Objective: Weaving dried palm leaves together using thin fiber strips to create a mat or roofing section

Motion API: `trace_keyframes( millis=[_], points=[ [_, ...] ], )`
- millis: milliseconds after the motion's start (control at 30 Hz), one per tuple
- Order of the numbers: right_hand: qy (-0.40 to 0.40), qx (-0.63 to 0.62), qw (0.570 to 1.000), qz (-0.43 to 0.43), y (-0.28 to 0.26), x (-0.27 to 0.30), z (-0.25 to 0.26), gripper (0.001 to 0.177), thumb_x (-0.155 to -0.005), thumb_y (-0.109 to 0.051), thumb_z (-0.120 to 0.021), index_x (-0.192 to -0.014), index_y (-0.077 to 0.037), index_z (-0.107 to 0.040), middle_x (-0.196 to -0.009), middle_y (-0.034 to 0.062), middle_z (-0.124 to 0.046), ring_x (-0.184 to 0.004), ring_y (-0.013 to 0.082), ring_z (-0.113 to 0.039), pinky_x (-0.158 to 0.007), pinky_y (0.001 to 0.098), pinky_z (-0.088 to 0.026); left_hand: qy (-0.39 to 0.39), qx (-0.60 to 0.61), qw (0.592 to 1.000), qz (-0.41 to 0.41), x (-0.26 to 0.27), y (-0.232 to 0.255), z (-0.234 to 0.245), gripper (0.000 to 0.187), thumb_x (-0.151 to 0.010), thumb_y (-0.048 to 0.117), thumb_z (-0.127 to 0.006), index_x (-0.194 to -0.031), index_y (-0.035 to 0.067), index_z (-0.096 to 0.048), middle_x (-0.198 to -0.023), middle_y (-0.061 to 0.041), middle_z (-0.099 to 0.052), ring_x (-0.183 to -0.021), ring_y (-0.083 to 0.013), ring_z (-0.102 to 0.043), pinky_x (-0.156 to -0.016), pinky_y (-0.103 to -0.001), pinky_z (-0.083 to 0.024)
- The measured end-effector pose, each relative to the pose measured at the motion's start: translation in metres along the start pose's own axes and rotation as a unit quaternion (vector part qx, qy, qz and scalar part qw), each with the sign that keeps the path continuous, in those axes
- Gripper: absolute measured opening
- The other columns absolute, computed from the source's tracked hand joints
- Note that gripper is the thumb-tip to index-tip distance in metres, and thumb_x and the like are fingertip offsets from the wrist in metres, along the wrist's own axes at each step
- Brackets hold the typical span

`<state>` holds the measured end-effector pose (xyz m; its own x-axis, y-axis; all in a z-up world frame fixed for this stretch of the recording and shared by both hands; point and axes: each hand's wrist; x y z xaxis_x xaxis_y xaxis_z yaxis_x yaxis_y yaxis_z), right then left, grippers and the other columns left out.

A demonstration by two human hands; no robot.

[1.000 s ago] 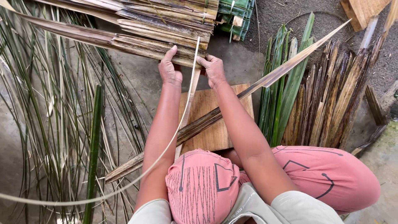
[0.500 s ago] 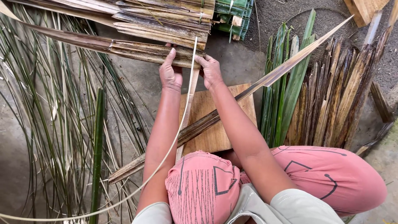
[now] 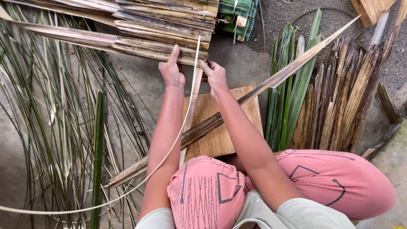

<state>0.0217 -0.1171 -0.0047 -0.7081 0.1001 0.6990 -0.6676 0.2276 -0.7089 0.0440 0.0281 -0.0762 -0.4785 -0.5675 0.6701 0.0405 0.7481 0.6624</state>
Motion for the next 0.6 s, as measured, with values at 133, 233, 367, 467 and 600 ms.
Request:
trace_keyframes(
  millis=[133,233,367,467,600],
  points=[
    [0.023,-0.035,0.999,-0.023,-0.003,0.007,-0.006,0.039,-0.083,-0.032,-0.088,-0.108,-0.010,-0.069,-0.080,0.0020,-0.069,-0.065,0.0154,-0.072,-0.060,0.0306,-0.065,0.000,0.004,1.000,0.009,0.015,0.016,-0.012,0.051,-0.067,0.002,-0.100,-0.105,-0.002,-0.066,-0.094,-0.018,-0.073,-0.086,-0.0298,-0.074,-0.080,-0.051,-0.061],
    [0.017,-0.016,0.999,-0.031,-0.013,0.018,-0.014,0.088,-0.078,-0.036,-0.077,-0.137,0.022,-0.047,-0.139,0.0358,-0.057,-0.129,0.0377,-0.059,-0.111,0.0415,-0.047,-0.053,0.028,0.998,0.000,0.040,0.035,-0.020,0.025,-0.079,0.000,-0.083,-0.093,-0.012,-0.066,-0.093,-0.018,-0.071,-0.076,-0.0241,-0.071,-0.071,-0.031,-0.060],
    [0.020,-0.153,0.987,0.041,0.004,0.006,-0.019,0.009,-0.090,-0.011,-0.077,-0.093,-0.003,-0.074,-0.087,0.0054,-0.074,-0.079,0.0111,-0.064,-0.080,0.0255,-0.052,-0.048,0.014,0.998,-0.028,0.027,0.026,-0.016,0.038,-0.076,0.005,-0.087,-0.081,0.004,-0.050,-0.081,-0.009,-0.064,-0.067,-0.0165,-0.064,-0.065,-0.027,-0.057],
    [0.034,-0.116,0.991,0.064,-0.004,0.010,-0.026,0.012,-0.092,-0.015,-0.075,-0.093,-0.003,-0.074,-0.087,0.0043,-0.073,-0.079,0.0094,-0.061,-0.077,0.0233,-0.049,-0.037,-0.064,0.996,-0.055,0.027,0.031,-0.021,0.045,-0.073,0.012,-0.091,-0.077,0.009,-0.046,-0.076,-0.005,-0.059,-0.066,-0.0143,-0.060,-0.071,-0.025,-0.054],
    [0.002,-0.058,0.994,0.094,-0.013,0.010,-0.026,0.017,-0.092,-0.022,-0.075,-0.092,-0.005,-0.074,-0.084,0.0010,-0.071,-0.078,0.0070,-0.059,-0.079,0.0217,-0.047,-0.057,-0.095,0.990,-0.087,0.032,0.042,-0.025,0.031,-0.075,0.005,-0.089,-0.086,0.000,-0.062,-0.081,-0.010,-0.070,-0.070,-0.0174,-0.070,-0.072,-0.025,-0.060]
  ],
)
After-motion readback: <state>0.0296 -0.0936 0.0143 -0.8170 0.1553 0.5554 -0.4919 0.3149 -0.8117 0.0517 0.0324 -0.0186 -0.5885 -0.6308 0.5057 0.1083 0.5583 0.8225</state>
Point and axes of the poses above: each hand's wrist, its own x-axis away from the middle knuckle, its own z-axis out of the back of the hand, y = z × x
